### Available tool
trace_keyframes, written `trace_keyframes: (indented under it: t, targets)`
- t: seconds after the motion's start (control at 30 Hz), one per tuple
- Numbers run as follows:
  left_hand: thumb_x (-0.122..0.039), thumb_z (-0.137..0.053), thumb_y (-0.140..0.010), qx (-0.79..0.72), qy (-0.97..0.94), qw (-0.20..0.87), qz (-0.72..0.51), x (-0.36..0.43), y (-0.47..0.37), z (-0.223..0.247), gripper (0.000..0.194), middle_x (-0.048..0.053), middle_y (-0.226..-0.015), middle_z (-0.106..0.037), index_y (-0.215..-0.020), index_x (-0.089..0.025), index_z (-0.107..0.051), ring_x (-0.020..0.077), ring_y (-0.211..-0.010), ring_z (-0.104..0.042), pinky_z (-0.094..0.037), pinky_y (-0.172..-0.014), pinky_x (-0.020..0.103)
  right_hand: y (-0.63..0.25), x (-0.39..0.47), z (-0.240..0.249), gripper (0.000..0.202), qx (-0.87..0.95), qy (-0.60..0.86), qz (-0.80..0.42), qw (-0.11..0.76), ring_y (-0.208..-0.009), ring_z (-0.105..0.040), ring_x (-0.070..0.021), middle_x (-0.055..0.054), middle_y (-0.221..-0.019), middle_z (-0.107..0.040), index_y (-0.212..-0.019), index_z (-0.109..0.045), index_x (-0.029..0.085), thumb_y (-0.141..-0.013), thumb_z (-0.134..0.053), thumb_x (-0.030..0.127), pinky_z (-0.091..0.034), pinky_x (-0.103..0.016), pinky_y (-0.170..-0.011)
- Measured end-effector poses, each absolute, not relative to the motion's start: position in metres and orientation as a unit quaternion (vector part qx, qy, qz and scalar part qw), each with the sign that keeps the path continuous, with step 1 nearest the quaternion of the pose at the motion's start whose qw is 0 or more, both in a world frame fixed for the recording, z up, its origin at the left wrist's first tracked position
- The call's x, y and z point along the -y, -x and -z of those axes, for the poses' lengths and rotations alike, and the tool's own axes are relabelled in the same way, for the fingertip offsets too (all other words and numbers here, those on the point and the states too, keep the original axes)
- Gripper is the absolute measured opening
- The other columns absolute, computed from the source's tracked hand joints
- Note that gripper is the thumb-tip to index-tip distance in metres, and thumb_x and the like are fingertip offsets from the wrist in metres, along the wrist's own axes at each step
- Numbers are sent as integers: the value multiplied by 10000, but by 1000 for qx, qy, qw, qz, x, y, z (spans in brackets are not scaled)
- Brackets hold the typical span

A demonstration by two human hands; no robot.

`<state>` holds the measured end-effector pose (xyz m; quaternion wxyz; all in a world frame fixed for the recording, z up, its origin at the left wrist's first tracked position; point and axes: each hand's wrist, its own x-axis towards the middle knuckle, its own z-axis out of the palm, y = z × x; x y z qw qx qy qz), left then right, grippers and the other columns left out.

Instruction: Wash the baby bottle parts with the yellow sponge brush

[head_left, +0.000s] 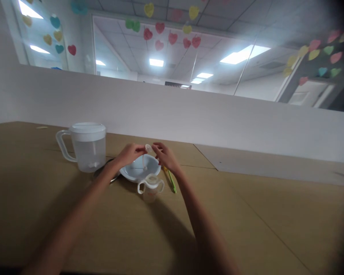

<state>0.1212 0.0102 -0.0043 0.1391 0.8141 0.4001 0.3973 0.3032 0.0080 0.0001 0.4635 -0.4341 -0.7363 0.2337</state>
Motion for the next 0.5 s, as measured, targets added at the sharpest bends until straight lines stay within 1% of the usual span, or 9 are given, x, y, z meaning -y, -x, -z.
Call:
trace_keyframes:
  t: [0.03, 0.1, 0.13, 0.2, 0.33, 0.4, 0.5]
  targets:
    - [-364, -525, -807, -380, -811, 150, -418, -2, -124, -3, 315, 49, -898, -722, -954, -152, -705, 182, -837, -633, -471, -764, 267, -301, 2, -9, 381, 749, 395, -240, 475, -564, -589, -119, -46, -876, -665, -1125, -591, 205, -837, -534, 449, -425, -199, -437]
    - [-369, -534, -805, -355, -805, 151, -450, 12, -131, -16, 303, 34, -864, -721, -916, -150, -712, 177, -836, -631, -475, -761, 263, -298, 22, -24, 388, 768, 362, -179, 496, -602, -593, -128, -40, -849, -667, -1130, -590, 210, -807, -590, 426, -450, -218, -505]
    - [-367, -538, -805, -351, -805, 142, -456, 18, -133, -20, 293, 26, -843, -719, -893, -150, -714, 175, -830, -628, -474, -758, 261, -298, 32, -30, 352, 768, 363, -143, 508, -618, -595, -134, -39, -828, -669, -1088, -614, 209, -790, -618, 396, -458, -232, -544]
    - [-354, -546, -804, -349, -810, 126, -455, 27, -137, -25, 269, 11, -801, -711, -854, -151, -715, 169, -804, -622, -470, -735, 256, -298, 48, -40, 261, 761, 387, -94, 512, -617, -595, -149, -39, -760, -672, -974, -659, 204, -765, -650, 360, -448, -249, -565]
    - [-325, -563, -797, -330, -833, 150, -417, 31, -141, -25, 235, 8, -774, -702, -844, -149, -712, 149, -747, -610, -459, -678, 245, -304, 68, -51, 125, 771, 446, -40, 454, -605, -604, -172, -50, -688, -678, -840, -690, 191, -757, -646, 274, -415, -257, -544]
    - [-338, -569, -795, -321, -843, 175, -394, 32, -142, -25, 243, 16, -807, -711, -865, -154, -711, 153, -765, -614, -463, -694, 255, -306, 71, -52, 89, 783, 458, -23, 419, -593, -606, -172, -54, -680, -683, -795, -696, 195, -758, -637, 250, -402, -253, -528]
    - [-368, -582, -781, -316, -857, 214, -345, 33, -139, -27, 270, 26, -886, -725, -917, -176, -712, 176, -841, -630, -474, -755, 279, -308, 71, -52, 103, 791, 498, 5, 355, -615, -618, -186, -64, -704, -694, -796, -707, 206, -757, -649, 281, -398, -256, -525]
